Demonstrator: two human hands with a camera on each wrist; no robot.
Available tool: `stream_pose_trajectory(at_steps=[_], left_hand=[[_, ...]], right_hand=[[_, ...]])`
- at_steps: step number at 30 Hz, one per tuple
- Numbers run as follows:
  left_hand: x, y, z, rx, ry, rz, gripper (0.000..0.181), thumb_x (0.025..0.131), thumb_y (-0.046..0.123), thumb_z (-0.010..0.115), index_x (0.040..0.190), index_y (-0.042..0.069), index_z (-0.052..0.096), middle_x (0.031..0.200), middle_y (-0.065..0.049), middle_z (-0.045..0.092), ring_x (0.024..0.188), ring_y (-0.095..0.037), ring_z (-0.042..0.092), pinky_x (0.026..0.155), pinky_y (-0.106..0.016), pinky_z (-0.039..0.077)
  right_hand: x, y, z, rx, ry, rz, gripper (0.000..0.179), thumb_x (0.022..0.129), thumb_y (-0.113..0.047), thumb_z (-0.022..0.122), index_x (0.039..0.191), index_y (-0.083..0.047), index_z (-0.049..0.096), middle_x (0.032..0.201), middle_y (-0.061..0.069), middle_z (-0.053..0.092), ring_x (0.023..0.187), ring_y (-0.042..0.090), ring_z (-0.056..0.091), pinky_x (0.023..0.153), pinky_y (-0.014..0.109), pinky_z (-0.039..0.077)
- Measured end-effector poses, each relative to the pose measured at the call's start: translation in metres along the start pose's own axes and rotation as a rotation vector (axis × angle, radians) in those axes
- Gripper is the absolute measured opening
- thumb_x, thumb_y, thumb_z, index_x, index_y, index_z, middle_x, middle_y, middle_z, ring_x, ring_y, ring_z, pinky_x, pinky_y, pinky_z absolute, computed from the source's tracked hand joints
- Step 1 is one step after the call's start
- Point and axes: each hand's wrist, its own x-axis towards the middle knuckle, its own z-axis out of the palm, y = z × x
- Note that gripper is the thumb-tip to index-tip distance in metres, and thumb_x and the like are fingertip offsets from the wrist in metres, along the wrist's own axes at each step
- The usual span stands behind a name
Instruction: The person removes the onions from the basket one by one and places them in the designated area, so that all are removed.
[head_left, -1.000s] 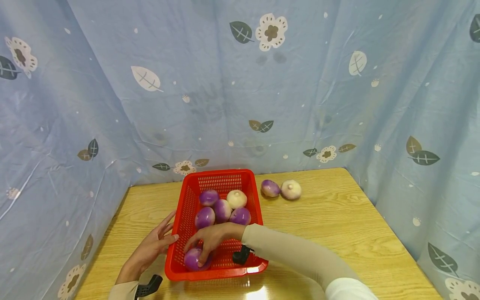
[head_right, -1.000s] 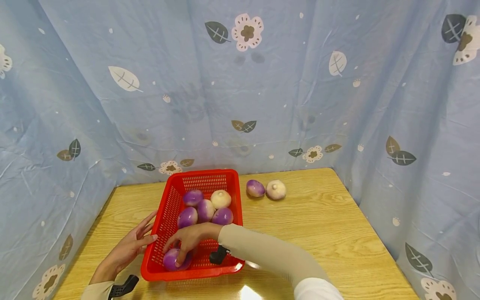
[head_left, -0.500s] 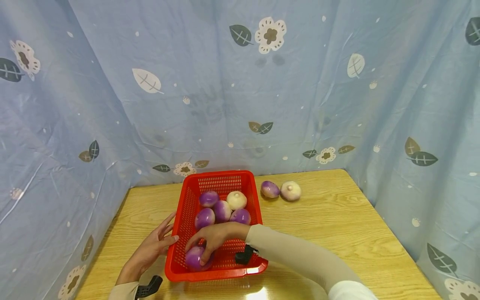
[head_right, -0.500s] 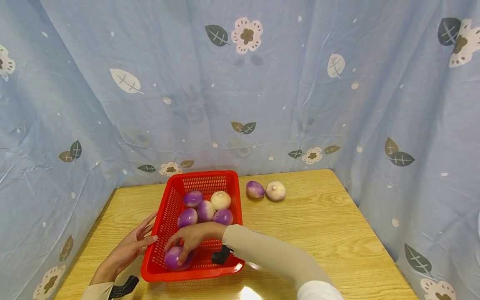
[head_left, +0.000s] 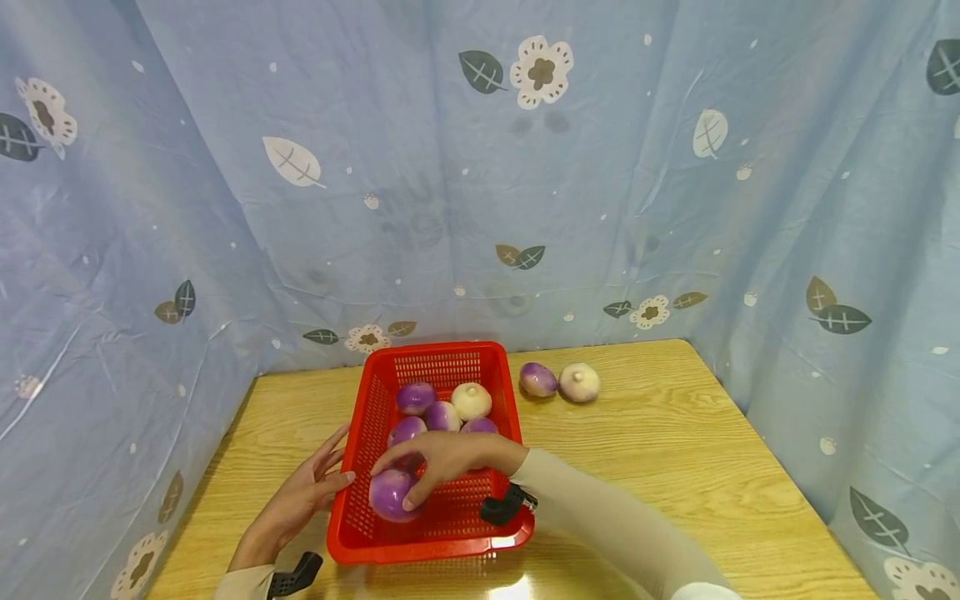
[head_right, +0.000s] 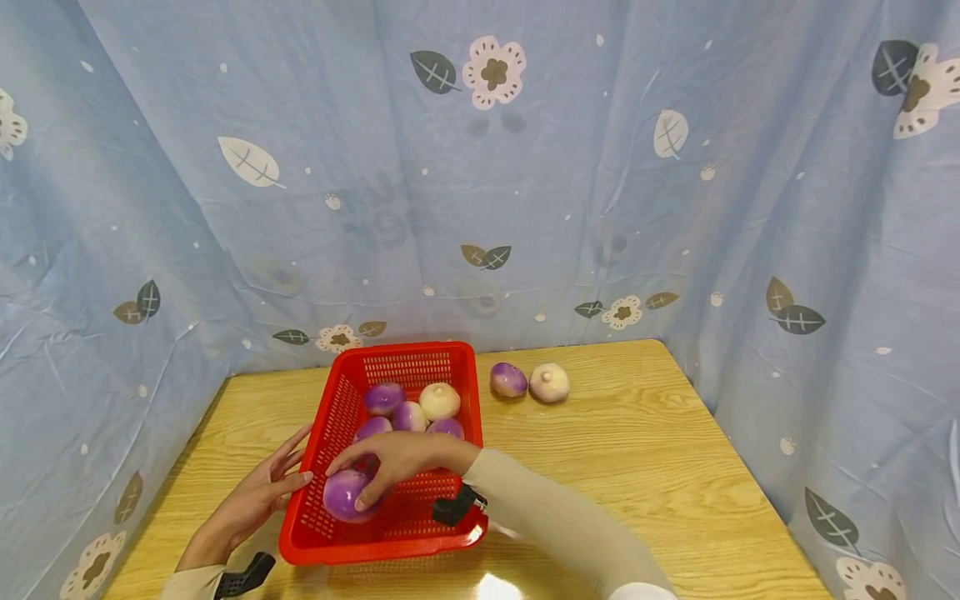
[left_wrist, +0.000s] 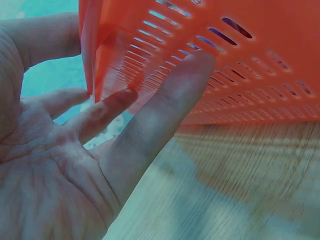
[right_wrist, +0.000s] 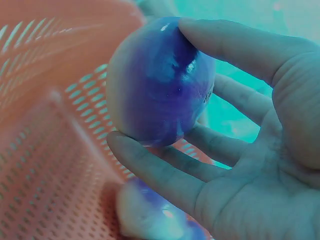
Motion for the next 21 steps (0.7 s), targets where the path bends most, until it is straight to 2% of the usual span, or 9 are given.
stream_pose_trajectory(at_steps=[11, 15, 21], left_hand=[[0.000, 0.001, -0.001, -0.010, -0.011, 0.008, 0.079, 0.100, 0.012, 0.053, 0.159, 0.031, 0.005, 0.160, -0.028, 0.014, 0.118, -0.036, 0.062, 0.086, -0.055, 0.056], [0.000, 0.000, -0.001, -0.012, -0.016, 0.013, 0.078, 0.100, 0.012, 0.053, 0.159, 0.031, 0.005, 0.160, -0.028, 0.015, 0.119, -0.038, 0.061, 0.086, -0.056, 0.056], [0.000, 0.000, -0.002, -0.014, -0.023, 0.017, 0.078, 0.100, 0.012, 0.053, 0.159, 0.031, 0.004, 0.160, -0.027, 0.014, 0.121, -0.037, 0.060, 0.086, -0.054, 0.056]], right_hand=[[-0.031, -0.001, -0.023, 0.031, 0.128, -0.147, 0.061, 0.086, -0.020, 0.076, 0.141, -0.028, 0.051, 0.142, -0.006, 0.051, 0.131, 0.015, 0.051, 0.110, 0.037, 0.044], [-0.042, 0.001, -0.027, 0.050, 0.170, -0.153, 0.060, 0.087, -0.019, 0.075, 0.141, -0.026, 0.051, 0.144, -0.003, 0.049, 0.131, 0.019, 0.051, 0.108, 0.035, 0.044], [-0.060, 0.003, -0.032, 0.072, 0.257, -0.128, 0.058, 0.086, -0.021, 0.075, 0.140, -0.027, 0.053, 0.139, -0.001, 0.053, 0.120, 0.016, 0.057, 0.100, 0.031, 0.049]])
